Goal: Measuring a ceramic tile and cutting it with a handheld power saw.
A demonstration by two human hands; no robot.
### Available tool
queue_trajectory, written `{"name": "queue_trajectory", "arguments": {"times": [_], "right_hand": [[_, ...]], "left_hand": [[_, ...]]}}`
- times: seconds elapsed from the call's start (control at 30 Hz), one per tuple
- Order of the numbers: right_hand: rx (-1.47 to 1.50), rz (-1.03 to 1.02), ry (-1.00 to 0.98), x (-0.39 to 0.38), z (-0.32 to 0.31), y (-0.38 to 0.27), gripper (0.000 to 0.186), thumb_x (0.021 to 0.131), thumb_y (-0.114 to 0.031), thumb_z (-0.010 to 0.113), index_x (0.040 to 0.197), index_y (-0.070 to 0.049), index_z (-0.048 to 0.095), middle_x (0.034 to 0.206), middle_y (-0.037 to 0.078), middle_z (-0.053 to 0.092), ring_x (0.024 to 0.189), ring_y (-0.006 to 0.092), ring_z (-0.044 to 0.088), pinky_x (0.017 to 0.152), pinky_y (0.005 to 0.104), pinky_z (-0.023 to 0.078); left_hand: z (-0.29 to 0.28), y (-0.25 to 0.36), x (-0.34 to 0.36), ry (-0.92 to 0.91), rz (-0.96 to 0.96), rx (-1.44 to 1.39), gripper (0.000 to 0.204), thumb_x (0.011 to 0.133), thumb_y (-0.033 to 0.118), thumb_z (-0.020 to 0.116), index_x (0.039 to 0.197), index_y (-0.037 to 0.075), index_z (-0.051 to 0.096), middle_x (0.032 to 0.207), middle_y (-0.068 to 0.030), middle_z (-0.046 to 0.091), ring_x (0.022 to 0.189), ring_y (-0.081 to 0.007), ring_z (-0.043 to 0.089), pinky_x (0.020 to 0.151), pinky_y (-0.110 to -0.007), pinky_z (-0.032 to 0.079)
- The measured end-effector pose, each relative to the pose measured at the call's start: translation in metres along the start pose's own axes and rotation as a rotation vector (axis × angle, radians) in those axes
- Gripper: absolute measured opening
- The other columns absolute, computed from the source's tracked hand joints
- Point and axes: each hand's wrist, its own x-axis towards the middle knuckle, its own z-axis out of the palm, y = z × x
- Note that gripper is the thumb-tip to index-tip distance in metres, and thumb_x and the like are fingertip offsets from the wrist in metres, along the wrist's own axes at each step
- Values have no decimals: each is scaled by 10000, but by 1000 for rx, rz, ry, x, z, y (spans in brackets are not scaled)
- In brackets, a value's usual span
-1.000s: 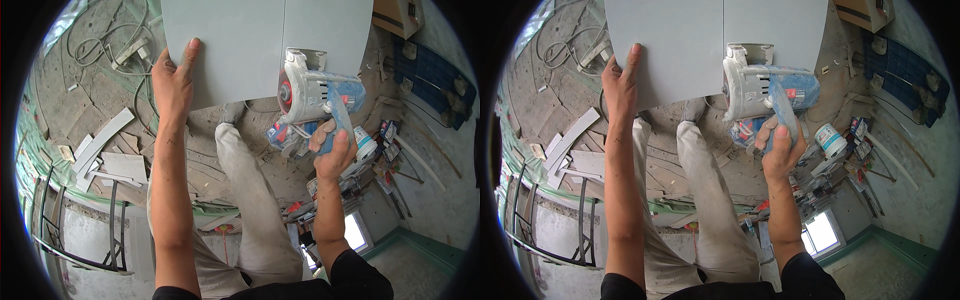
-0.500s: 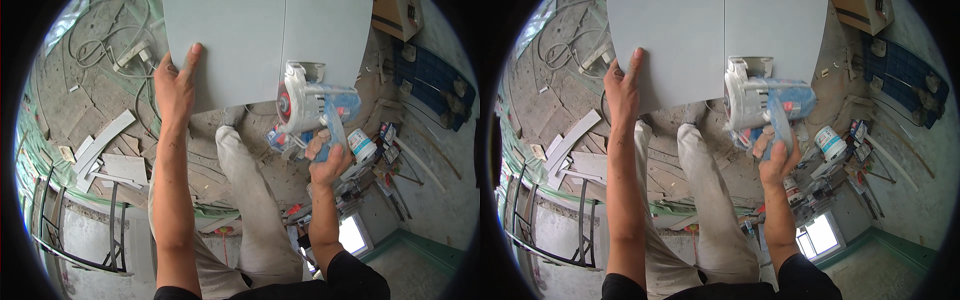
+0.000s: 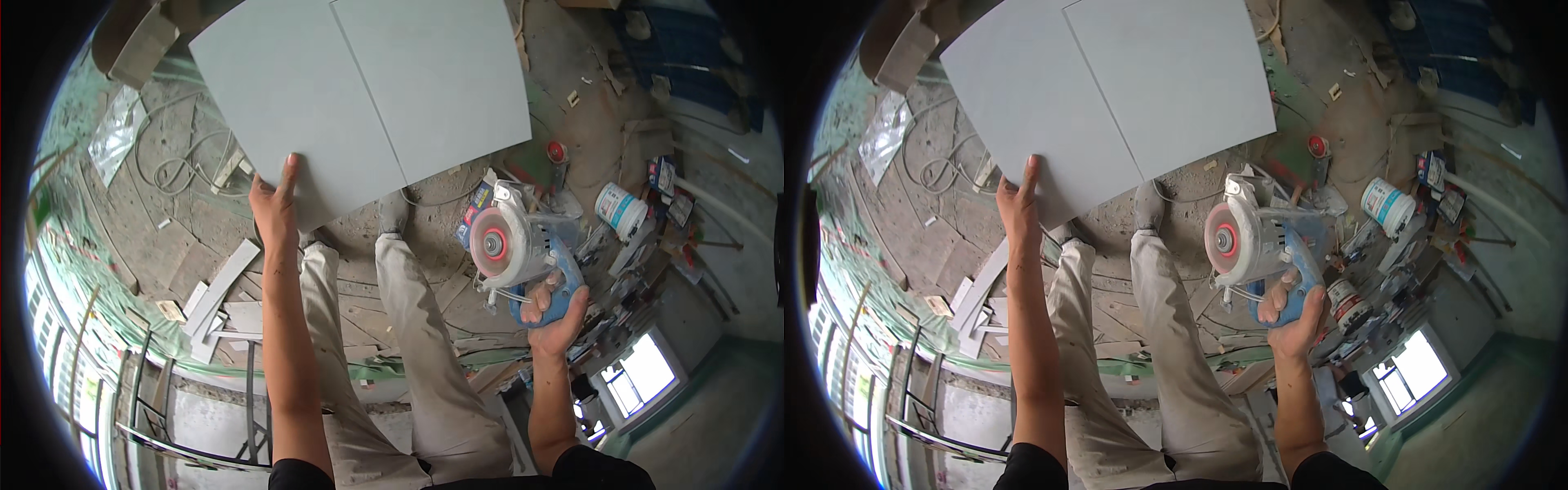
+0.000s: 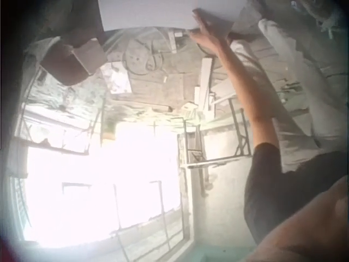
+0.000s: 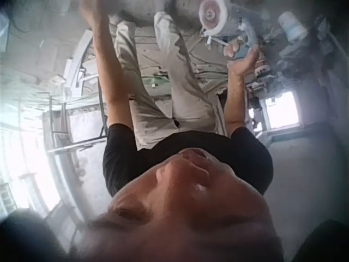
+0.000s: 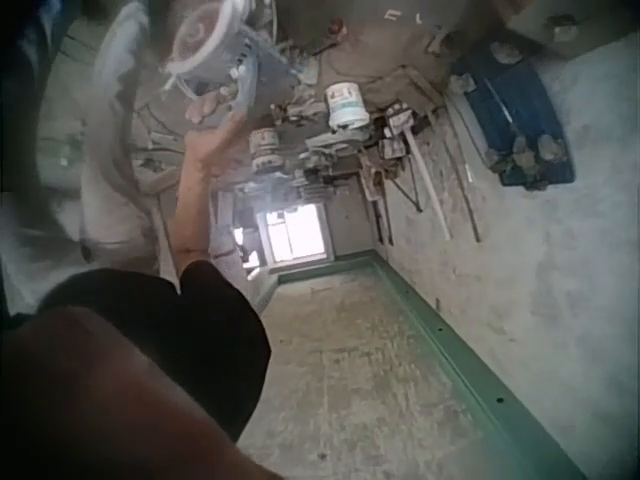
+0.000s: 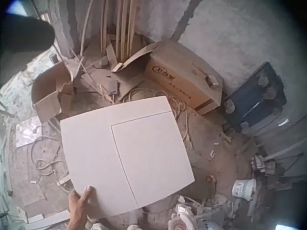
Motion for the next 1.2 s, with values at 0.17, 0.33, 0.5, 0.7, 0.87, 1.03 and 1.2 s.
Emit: {"name": "queue_trajectory", "arguments": {"times": [0.17, 0.33, 0.5, 0.7, 0.87, 1.03, 1.2], "right_hand": [[314, 191, 270, -26, -58, 13, 573, 1111, -669, 486, 1108, -106, 587, 738, -11, 490, 552, 122, 454, 538, 315, 423], [631, 385, 465, -16, -103, 59, 541, 1087, -690, 539, 1046, -152, 588, 728, -43, 507, 555, 114, 473, 556, 310, 403], [933, 423, 535, 29, -147, 118, 520, 1063, -667, 612, 982, -155, 591, 768, -35, 532, 618, 122, 496, 598, 327, 420], [1135, 316, 486, 121, -189, 171, 510, 1092, -612, 596, 982, -114, 586, 802, -10, 533, 686, 151, 523, 639, 348, 470], [1132, 325, 681, 145, -188, 229, 469, 1158, -521, 502, 991, -91, 584, 829, 20, 558, 711, 176, 548, 658, 374, 524], [1342, 99, 532, 159, -248, 289, 560, 1203, -515, 312, 1071, -68, 623, 747, 51, 579, 651, 202, 575, 607, 387, 542], [1418, 54, 508, 167, -265, 325, 403, 1199, -407, 410, 1194, -70, 631, 748, 59, 629, 653, 195, 636, 636, 361, 582]], "left_hand": [[15, 11, -10, -23, 45, 33, 619, 994, 476, 830, 1271, -62, 697, 1137, -81, 733, 1007, -163, 651, 916, -325, 521], [-13, -3, 10, -112, -69, 14, 680, 1008, 504, 810, 1351, -61, 649, 1194, -96, 709, 1066, -192, 655, 955, -377, 538], [-11, -11, 16, -123, -62, -4, 707, 1014, 533, 795, 1362, -62, 638, 1268, -140, 684, 1139, -240, 663, 962, -450, 570], [-3, -20, 14, -115, -114, 54, 745, 1023, 546, 772, 1379, -94, 636, 1343, -190, 670, 1180, -289, 668, 996, -496, 583], [-23, -15, 20, -137, -138, 1, 787, 1041, 557, 737, 1538, -29, 564, 1520, -166, 596, 1330, -316, 598, 1116, -506, 516], [-14, -29, 22, -151, -165, 75, 792, 1073, 584, 673, 1631, 51, 494, 1627, -122, 495, 1438, -313, 504, 1230, -518, 394], [-13, -22, 20, -126, -140, 115, 852, 1069, 652, 629, 1665, 75, 433, 1625, -120, 500, 1452, -303, 493, 1247, -488, 382]]}}
